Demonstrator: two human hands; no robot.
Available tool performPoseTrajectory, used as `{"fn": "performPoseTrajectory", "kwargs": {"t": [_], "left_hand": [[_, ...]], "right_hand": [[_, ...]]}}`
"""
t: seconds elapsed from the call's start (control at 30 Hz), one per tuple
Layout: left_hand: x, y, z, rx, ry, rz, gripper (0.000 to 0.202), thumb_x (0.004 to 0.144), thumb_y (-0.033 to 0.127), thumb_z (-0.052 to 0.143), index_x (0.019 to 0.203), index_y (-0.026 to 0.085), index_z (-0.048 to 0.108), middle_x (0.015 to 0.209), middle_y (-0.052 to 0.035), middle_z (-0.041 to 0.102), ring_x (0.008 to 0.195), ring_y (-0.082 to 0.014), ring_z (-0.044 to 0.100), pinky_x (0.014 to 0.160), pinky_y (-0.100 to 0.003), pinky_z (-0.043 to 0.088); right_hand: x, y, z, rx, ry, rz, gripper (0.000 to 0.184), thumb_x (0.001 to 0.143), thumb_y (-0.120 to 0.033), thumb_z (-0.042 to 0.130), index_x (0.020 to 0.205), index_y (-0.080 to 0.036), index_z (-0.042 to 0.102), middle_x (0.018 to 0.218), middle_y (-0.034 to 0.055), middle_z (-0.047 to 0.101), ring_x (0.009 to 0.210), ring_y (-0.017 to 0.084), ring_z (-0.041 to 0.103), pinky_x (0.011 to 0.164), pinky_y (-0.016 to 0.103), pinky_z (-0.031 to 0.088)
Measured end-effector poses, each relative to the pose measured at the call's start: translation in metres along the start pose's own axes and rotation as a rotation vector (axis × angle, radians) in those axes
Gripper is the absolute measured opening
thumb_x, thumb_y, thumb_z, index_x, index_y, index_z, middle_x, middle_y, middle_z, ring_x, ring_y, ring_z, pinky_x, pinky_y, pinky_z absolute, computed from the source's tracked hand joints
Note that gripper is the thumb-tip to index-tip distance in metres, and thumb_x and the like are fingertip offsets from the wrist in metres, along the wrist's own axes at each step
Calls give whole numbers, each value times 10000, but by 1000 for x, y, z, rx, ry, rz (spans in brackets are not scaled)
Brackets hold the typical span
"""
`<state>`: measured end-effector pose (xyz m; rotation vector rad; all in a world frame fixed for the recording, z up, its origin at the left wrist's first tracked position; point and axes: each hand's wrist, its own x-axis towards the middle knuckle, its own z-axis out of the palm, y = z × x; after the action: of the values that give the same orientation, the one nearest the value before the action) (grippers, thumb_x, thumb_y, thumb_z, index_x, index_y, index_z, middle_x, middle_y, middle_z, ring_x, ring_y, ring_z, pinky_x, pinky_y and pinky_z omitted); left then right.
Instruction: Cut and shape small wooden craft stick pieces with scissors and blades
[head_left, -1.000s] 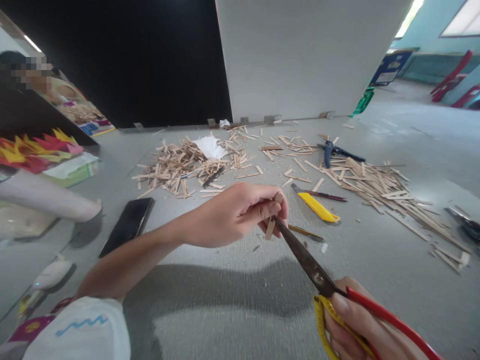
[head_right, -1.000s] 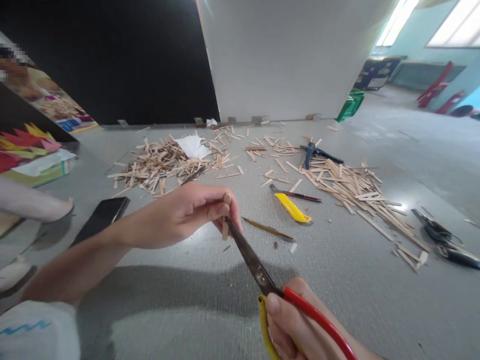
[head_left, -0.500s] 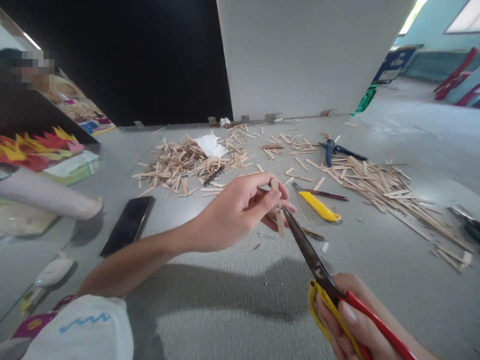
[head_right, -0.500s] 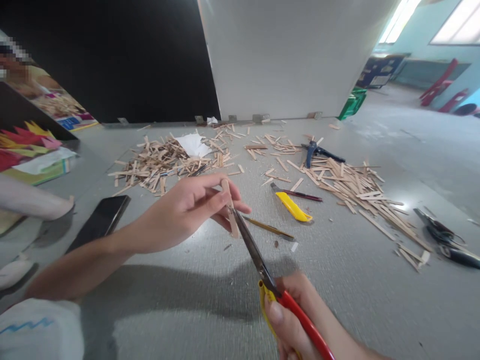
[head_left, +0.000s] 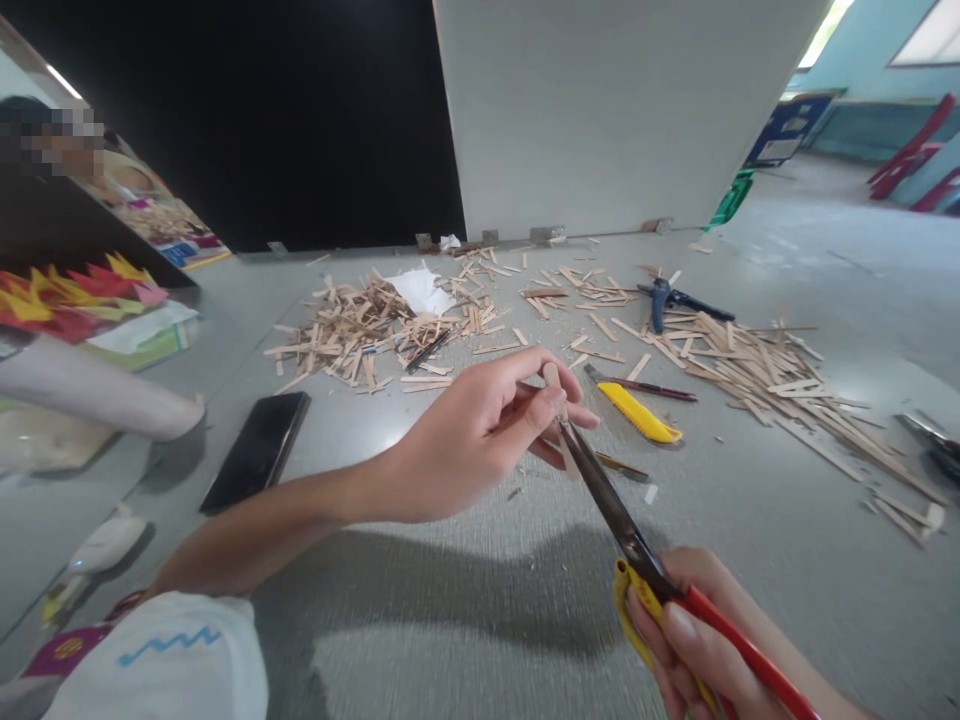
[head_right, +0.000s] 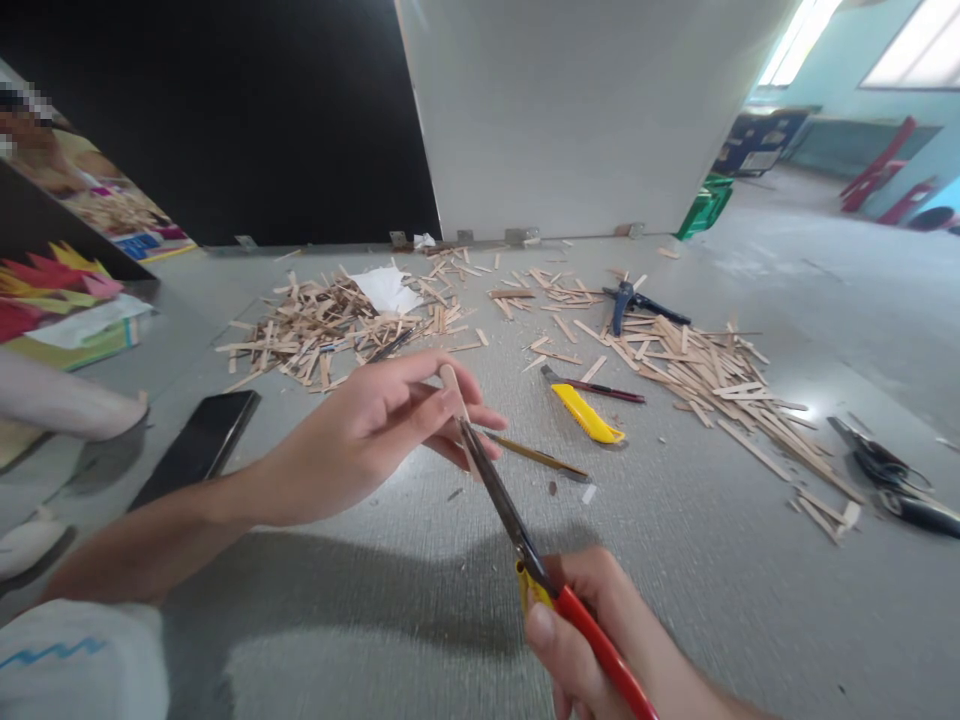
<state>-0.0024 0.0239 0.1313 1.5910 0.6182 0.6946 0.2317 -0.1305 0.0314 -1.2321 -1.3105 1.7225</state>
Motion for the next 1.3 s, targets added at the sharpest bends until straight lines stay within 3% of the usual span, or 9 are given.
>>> {"fn": "performPoseTrajectory", "kwargs": {"t": [0.1,0.23,0.6,0.73,0.93,1.1,1.3], "left_hand": [[-1,0,0,23,-12,-8,186,1140,276,518,1010,172,601,1024,-99,810,832,-182,838,772,-268,700],[-2,1,-1,37,-18,-17,197,1143,280,515,1019,166,618,1035,-96,824,747,-139,813,769,-239,683],[-1,1,-1,37,-44,-18,187,1143,270,491,1039,181,619,1027,-100,834,744,-145,797,718,-235,666],[-1,1,-2,52,-52,-9,191,1141,259,493,1032,177,627,999,-95,828,739,-138,784,703,-222,657],[-3,-1,-6,97,-81,24,196,1150,266,499,1050,168,637,1012,-89,822,752,-120,764,708,-203,640],[-2,0,-10,177,-108,64,211,1157,271,491,1053,173,647,1029,-86,822,797,-125,757,726,-205,632],[1,7,-16,176,-177,62,201,1144,210,493,1047,168,663,992,-78,821,789,-128,770,740,-210,633]], "right_hand": [[5,-12,5,-48,3,72,657,948,-897,489,868,-245,495,574,-83,426,447,92,393,438,205,353],[9,-25,7,-78,-9,147,674,930,-920,490,818,-255,481,508,-85,427,374,75,320,359,203,227],[12,-39,13,-112,7,181,762,850,-998,489,674,-265,376,495,-97,296,387,65,316,361,193,229],[12,-41,14,-90,13,123,757,865,-960,543,651,-273,309,505,-100,236,378,63,296,346,203,179],[14,-44,15,-124,0,161,776,852,-992,500,617,-277,309,457,-72,355,363,56,318,336,209,182],[8,-39,11,6,-50,143,756,885,-970,494,634,-267,379,458,-102,342,349,44,278,345,210,191],[0,-27,6,362,-141,125,605,1004,-793,579,759,-257,443,495,-130,361,344,36,238,360,180,232]]}}
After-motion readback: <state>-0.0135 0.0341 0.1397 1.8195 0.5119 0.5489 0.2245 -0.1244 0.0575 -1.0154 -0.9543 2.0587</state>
